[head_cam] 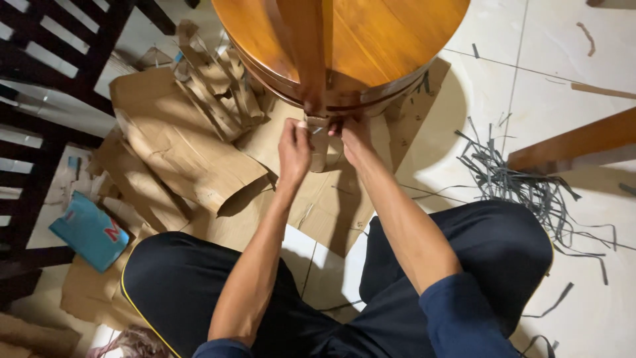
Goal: Wrapping the legs of a wooden stool with protective paper and securing them with plastic cable ties.
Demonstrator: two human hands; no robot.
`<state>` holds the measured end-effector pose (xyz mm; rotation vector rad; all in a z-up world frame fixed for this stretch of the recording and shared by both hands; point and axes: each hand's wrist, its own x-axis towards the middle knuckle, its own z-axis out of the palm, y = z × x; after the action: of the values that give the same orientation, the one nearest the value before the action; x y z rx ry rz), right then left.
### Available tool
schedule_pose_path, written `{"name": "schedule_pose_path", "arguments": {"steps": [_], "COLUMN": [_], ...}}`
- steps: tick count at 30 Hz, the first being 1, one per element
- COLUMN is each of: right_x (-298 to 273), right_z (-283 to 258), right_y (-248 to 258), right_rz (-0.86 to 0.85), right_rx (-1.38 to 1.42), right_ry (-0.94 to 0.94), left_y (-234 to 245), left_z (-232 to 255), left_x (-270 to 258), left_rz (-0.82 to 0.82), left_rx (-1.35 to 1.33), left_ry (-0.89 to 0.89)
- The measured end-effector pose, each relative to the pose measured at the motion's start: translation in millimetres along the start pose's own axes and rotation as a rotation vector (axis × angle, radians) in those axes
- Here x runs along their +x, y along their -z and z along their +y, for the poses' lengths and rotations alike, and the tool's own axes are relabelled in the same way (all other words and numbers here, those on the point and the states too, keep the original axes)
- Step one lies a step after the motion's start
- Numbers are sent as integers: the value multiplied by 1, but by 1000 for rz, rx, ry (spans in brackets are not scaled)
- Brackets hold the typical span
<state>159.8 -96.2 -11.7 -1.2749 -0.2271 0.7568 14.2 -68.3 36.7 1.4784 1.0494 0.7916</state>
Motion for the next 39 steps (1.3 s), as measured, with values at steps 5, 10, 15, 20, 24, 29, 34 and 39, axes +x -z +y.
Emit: {"name": "schedule_pose_path", "arguments": {"steps": [5,10,15,20,24,29,34,39], "right_x": [9,-10,-39,-74,-72,-101,-110,-109], "right_z": [15,-11,-40,-45,-38,-47,-34,-38], "right_y": [13,10,21,18,23,-2,-5,1], "right_rz": [-10,-9,170,38,-95,8,122,249], "right_rx": [49,51,-706,-980,-1039,-605,-403,-579], "right_ry": [-72,-97,333,837,736,448,304,360], "left_y": [6,1,-3,-11,-12,-13,-16,-23], "left_z": [41,37,33,5,-8,-8,-3,-7], "left_x": [-31,-31,-25,-12,-5,-8,-13,-13], "left_rz": [16,11,50,72,90,46,65,103], "left_rx": [249,367,431,452,394,185,40,-125], "left_ry": [-164,-129,58,-11,-83,215,284,311]}}
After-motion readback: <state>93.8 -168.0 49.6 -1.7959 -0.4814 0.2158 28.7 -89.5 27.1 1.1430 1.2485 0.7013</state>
